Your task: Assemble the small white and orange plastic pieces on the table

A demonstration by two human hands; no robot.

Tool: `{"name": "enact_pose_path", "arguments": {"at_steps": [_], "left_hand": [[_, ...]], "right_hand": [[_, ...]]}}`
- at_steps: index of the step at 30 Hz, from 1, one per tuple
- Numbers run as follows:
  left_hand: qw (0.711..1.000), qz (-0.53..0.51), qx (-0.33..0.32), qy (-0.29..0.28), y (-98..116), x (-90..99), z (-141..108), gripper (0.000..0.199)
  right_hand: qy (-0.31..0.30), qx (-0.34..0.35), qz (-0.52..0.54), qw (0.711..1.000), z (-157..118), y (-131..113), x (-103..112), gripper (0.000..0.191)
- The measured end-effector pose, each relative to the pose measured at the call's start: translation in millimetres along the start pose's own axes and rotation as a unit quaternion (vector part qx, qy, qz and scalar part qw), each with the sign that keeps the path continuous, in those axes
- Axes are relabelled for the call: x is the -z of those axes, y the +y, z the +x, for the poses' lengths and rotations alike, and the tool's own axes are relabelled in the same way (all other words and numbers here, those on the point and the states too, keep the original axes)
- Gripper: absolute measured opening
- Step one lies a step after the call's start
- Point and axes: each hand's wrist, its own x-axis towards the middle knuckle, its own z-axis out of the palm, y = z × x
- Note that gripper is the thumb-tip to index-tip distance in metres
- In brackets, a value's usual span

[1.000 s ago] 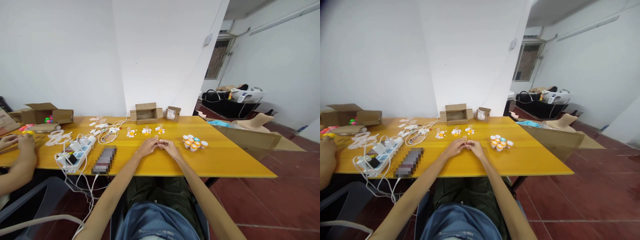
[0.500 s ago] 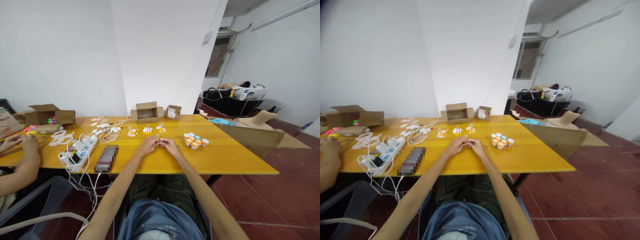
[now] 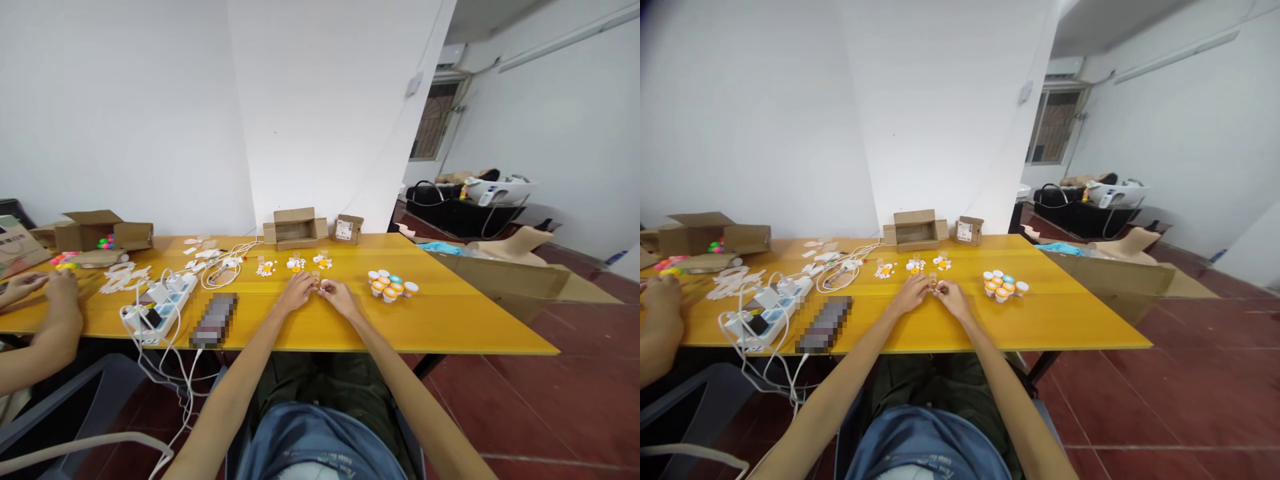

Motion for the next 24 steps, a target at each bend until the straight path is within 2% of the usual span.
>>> {"name": "enact_pose_path", "arguments": {"at_steps": [6,15,21,24], "left_hand": [[1.000,-0.007,0.012,0.001,-0.4,-0.6,0.7,0.015],[0.999,-0.012,0.036,0.018,-0.6,-1.5,1.6,0.016],[0.993,-0.058,0.081,0.065,-3.3,1.9,4.6,0.017],[0.986,-0.079,0.115,0.087,-5.0,3.0,5.2,0.018]], "right_hand": [[0.012,0.015,-0.096,0.995,-1.4,0.9,2.7,0.009],[0.019,0.041,-0.154,0.987,-4.6,3.7,-1.1,0.007],[0.078,0.047,-0.278,0.956,-15.4,-5.7,-4.1,0.019],[0.084,0.014,-0.361,0.929,-26.7,-9.0,-7.7,0.029]]}}
